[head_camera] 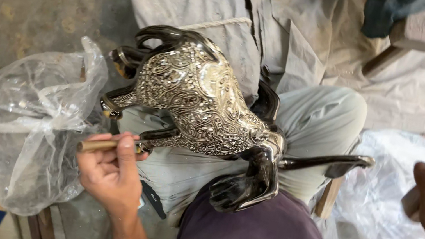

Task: The person uses a wooden mallet and a metal chisel to engrave intricate patterns onto a silver-colored metal elephant statue. The person holds the chisel against the statue's surface and repeatedly strikes it with the mallet to create detailed designs.

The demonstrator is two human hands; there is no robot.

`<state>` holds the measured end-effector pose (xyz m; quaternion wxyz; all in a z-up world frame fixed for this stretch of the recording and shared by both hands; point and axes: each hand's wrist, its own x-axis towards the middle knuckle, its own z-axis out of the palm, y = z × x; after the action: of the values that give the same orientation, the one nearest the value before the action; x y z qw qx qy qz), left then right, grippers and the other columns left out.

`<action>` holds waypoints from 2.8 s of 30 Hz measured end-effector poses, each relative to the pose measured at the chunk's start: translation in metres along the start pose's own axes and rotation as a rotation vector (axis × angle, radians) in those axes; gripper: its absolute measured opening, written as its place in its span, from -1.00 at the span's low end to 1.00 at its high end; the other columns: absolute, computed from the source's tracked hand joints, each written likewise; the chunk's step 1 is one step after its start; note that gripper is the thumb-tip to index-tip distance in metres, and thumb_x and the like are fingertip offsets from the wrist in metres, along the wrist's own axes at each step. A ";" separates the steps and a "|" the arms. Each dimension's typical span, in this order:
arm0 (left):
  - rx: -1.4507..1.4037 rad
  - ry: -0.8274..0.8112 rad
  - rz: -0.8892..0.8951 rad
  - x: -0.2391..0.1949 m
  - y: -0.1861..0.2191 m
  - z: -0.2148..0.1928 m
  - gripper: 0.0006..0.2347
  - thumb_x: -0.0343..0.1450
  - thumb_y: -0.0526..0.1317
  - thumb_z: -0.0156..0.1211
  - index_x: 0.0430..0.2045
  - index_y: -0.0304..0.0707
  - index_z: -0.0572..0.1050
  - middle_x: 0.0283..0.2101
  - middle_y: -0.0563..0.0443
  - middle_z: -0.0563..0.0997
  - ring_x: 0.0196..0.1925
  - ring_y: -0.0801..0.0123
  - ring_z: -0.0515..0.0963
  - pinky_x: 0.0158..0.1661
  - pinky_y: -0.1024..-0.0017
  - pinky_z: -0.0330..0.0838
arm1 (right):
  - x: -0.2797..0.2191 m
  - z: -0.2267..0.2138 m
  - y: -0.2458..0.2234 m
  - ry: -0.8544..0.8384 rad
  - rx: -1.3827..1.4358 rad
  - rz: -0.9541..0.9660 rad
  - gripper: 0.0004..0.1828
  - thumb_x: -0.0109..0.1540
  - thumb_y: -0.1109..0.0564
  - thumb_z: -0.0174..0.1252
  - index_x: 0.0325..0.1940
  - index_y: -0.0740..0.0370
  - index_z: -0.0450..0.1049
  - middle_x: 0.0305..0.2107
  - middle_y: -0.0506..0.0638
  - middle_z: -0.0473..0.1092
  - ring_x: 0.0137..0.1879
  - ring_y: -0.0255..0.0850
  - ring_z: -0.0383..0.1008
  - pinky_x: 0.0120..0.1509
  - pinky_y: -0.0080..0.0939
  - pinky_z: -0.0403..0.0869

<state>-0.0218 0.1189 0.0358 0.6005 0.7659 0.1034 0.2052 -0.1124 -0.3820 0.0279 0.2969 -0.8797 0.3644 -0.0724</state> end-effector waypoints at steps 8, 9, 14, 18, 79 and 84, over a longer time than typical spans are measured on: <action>-0.053 0.061 -0.107 -0.015 -0.019 -0.013 -0.77 0.54 -0.42 0.18 0.00 -0.54 0.30 -0.10 -0.27 0.60 -0.16 0.34 0.68 -0.26 0.47 0.69 | -0.048 0.031 0.070 0.006 0.265 0.248 -0.56 0.23 0.27 0.35 0.11 0.52 0.37 -0.12 0.22 0.53 -0.05 -0.07 0.57 0.01 -0.11 0.54; -0.063 0.054 -0.102 -0.017 -0.019 -0.010 -0.77 0.53 -0.41 0.20 -0.01 -0.54 0.31 -0.11 -0.26 0.61 -0.16 0.35 0.67 -0.25 0.46 0.70 | -0.049 0.037 0.069 -0.003 0.307 0.223 -0.55 0.24 0.26 0.35 0.13 0.50 0.37 -0.13 0.22 0.53 -0.07 -0.08 0.58 0.01 -0.12 0.54; 0.011 0.016 -0.048 -0.027 -0.004 -0.011 -0.79 0.51 -0.38 0.23 -0.06 -0.52 0.36 -0.14 -0.20 0.65 -0.26 0.41 0.69 -0.28 0.48 0.68 | -0.057 0.060 0.045 -0.037 0.491 0.061 -0.56 0.25 0.18 0.36 0.13 0.42 0.41 -0.19 0.15 0.50 -0.15 -0.14 0.56 -0.05 -0.18 0.53; -0.124 0.064 -0.051 -0.038 0.008 -0.020 -0.76 0.52 -0.36 0.20 -0.01 -0.52 0.33 -0.16 -0.17 0.65 -0.20 0.44 0.70 -0.21 0.46 0.72 | -0.069 0.082 0.011 -0.250 0.494 -0.061 -0.67 0.18 0.14 0.33 -0.08 0.45 0.54 -0.33 0.10 0.57 -0.22 -0.17 0.57 -0.10 -0.21 0.49; 0.422 -0.973 0.136 0.029 0.061 0.176 -0.73 0.41 -0.23 0.27 -0.05 -0.26 0.43 -0.38 -0.11 0.68 -0.30 0.14 0.73 -0.34 0.18 0.57 | 0.054 0.031 -0.169 -0.483 -0.363 -0.628 -0.43 0.12 0.33 0.20 0.23 0.27 0.33 -0.20 0.25 0.53 -0.26 0.03 0.57 -0.24 0.05 0.53; 0.389 -0.973 0.142 0.029 0.063 0.175 -0.77 0.44 -0.31 0.18 -0.03 -0.23 0.44 -0.34 -0.05 0.71 -0.27 0.15 0.75 -0.31 0.16 0.57 | 0.053 0.026 -0.168 -0.468 -0.320 -0.665 -0.40 0.10 0.38 0.12 0.25 0.23 0.36 -0.22 0.25 0.53 -0.27 0.03 0.58 -0.21 0.02 0.57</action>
<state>0.0759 -0.0393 0.0681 0.4105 0.8750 -0.2031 -0.1568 0.0350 -0.3123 0.0986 0.1922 -0.9768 -0.0090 0.0946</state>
